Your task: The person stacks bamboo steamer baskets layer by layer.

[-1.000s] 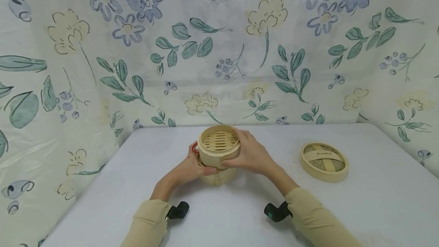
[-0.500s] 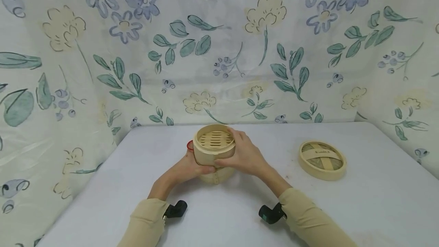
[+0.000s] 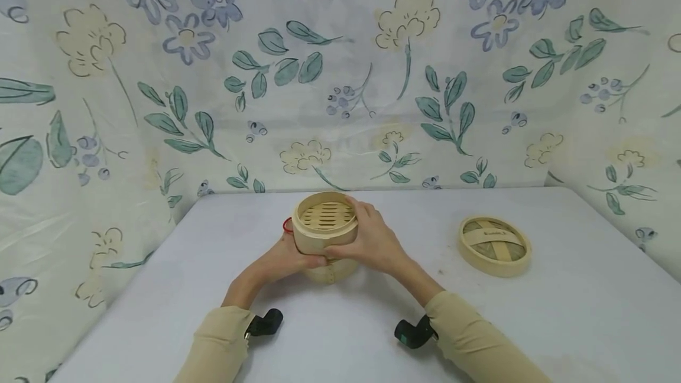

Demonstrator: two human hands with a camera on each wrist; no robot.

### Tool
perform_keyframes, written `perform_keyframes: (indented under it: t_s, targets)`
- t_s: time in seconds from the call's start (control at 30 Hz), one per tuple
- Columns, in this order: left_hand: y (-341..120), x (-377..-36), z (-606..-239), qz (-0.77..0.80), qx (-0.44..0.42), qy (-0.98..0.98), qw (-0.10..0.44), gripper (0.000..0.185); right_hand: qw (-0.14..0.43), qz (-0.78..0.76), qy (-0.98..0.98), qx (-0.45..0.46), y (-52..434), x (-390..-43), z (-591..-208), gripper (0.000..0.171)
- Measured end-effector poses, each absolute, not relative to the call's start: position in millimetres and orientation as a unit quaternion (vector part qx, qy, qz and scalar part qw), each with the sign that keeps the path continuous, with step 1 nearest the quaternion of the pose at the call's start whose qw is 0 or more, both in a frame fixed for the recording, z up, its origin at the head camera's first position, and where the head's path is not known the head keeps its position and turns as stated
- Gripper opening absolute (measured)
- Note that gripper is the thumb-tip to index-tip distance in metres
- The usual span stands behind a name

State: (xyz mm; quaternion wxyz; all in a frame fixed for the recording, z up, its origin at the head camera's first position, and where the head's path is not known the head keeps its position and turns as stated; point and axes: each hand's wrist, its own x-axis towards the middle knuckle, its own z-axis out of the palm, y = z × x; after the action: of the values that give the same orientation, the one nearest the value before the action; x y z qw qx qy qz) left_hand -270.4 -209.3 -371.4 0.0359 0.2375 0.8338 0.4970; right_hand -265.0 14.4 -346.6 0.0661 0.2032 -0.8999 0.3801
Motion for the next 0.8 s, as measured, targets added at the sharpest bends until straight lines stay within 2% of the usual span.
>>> perform_keyframes:
  t_s: [0.8]
  targets:
    - [-214.6,-263.5,-364.6,0.463,0.249,0.849,0.054,0.092,0.062,0.367,-0.902,0.221,15.2,-259.9,-345.1,0.108]
